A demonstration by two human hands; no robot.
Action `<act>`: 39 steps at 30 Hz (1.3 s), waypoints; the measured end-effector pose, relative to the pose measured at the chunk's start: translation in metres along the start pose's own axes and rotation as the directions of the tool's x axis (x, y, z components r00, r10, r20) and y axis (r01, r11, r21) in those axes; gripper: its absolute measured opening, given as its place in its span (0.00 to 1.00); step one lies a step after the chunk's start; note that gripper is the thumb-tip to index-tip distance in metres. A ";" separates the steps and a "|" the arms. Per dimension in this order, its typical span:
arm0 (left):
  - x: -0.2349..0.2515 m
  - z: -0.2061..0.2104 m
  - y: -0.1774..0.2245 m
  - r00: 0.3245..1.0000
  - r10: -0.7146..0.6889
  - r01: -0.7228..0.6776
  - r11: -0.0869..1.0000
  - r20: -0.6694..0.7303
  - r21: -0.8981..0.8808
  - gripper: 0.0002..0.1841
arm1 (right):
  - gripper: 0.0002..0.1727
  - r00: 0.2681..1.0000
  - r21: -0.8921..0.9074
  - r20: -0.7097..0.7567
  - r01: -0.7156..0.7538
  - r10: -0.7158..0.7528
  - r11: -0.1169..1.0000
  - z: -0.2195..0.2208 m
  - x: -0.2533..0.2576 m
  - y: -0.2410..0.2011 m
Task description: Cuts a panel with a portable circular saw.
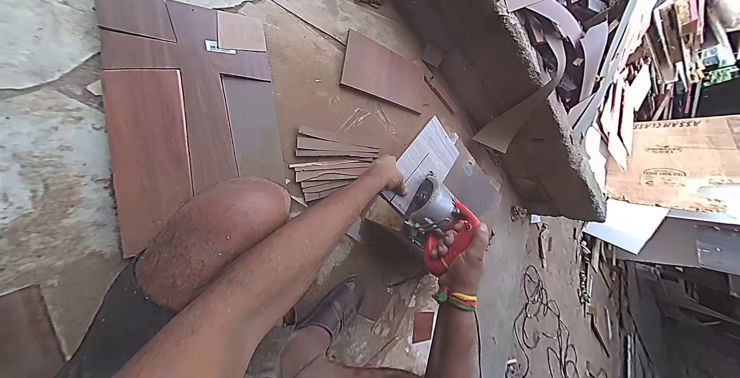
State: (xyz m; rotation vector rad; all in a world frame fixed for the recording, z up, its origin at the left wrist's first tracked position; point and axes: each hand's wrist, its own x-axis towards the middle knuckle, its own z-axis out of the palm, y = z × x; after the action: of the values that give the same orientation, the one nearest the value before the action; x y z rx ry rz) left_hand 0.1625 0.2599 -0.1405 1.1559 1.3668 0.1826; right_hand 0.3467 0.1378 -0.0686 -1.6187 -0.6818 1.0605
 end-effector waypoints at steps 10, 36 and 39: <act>0.003 0.001 -0.001 1.000 -0.019 0.019 1.000 0.004 -0.007 0.45 | 0.37 1.000 -0.003 0.005 0.003 -0.003 1.000 0.000 0.009 -0.001; 0.006 0.002 -0.004 1.000 -0.009 0.009 1.000 -0.006 -0.016 0.44 | 0.37 1.000 -0.003 0.002 0.008 -0.008 1.000 0.007 0.029 -0.009; 0.007 0.002 -0.004 1.000 -0.013 0.013 1.000 0.003 0.001 0.45 | 0.38 1.000 -0.003 0.008 0.009 -0.008 1.000 0.008 0.031 -0.010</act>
State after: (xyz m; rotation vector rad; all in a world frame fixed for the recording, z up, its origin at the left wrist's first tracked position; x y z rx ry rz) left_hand 0.1638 0.2618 -0.1482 1.1472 1.3721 0.1706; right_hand 0.3540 0.1704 -0.0694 -1.6136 -0.6949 1.0604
